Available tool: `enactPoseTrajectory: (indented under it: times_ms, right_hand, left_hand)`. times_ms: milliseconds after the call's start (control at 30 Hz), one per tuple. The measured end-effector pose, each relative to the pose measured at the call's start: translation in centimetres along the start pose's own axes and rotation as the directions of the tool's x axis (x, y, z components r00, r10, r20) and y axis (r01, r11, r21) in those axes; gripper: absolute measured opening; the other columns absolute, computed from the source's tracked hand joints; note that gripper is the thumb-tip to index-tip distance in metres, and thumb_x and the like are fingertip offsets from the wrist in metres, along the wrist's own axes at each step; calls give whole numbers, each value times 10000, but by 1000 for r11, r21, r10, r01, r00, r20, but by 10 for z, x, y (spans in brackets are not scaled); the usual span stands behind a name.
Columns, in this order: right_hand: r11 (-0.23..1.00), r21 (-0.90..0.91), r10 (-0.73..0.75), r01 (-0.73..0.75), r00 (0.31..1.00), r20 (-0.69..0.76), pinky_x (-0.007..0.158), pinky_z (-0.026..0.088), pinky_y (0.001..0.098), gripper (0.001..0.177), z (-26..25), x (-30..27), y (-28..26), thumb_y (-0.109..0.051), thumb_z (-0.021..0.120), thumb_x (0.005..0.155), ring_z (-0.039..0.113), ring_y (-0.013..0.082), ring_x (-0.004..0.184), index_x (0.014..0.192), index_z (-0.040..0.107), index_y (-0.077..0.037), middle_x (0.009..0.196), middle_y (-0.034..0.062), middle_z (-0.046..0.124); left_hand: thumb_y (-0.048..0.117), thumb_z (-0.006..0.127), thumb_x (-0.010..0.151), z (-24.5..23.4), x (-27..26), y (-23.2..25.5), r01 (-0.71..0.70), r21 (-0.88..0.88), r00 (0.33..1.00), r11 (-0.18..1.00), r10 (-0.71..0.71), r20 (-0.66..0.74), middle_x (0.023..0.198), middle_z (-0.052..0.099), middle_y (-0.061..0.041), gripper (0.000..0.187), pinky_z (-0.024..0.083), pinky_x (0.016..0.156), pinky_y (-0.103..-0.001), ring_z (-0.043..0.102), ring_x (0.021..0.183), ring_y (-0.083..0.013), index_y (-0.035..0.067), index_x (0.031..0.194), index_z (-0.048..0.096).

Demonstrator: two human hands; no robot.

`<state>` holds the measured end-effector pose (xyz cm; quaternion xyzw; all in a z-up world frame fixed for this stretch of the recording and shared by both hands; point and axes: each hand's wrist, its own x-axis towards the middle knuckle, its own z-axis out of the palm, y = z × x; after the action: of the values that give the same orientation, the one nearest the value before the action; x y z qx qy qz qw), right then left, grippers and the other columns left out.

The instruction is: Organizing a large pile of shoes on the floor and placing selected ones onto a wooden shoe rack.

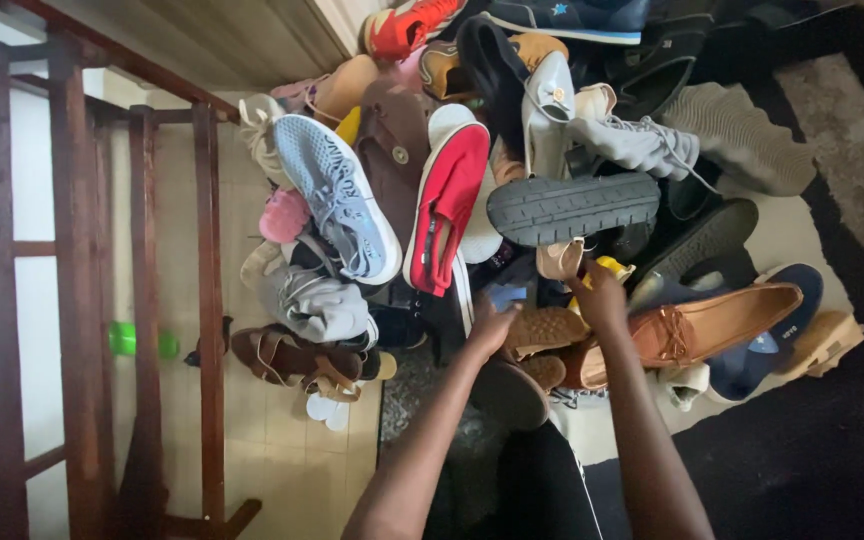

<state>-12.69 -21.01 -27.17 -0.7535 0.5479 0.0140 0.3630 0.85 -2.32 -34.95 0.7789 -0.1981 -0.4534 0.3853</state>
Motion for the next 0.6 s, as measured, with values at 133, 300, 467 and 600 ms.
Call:
enactPoseTrajectory:
  times_ms: [133,300,467,600]
  right_hand:
    - [861,-427,-296,275,955,17,865,533,555,1032,101,100,74,-716,754,916,617,579,971,1330,530,202,1030,410,640]
    - [950,-78,-314,304,921,-230,935,438,607,1067,87,50,43,-453,885,618,461,643,1155,1419,379,37,1301,495,449]
    - [979,-101,-190,176,969,-158,1043,430,577,852,134,35,72,-95,717,801,410,633,1242,1545,329,53,1392,500,369]
    - [1000,-26,-10,5,978,-209,1003,437,566,709,78,-3,-7,-68,662,830,503,562,1130,1501,447,5,1371,469,432]
  left_hand:
    - [341,888,974,5,16,-38,82,-18,990,996,-83,-117,1556,252,-390,1023,279,1141,-498,267,1443,-476,-121,1535,168]
    - [309,762,819,-27,-8,-12,254,186,961,949,-226,-157,1528,485,-274,989,405,1172,-461,497,1393,-409,6,1622,270]
    - [230,856,750,-20,-7,23,-241,648,929,723,365,-62,1534,431,-338,1009,317,1151,-501,404,1409,-470,-76,1523,283]
    - [302,796,869,-19,23,37,-114,696,991,709,134,27,1413,567,-224,777,392,1168,-504,538,1329,-416,-5,1465,403]
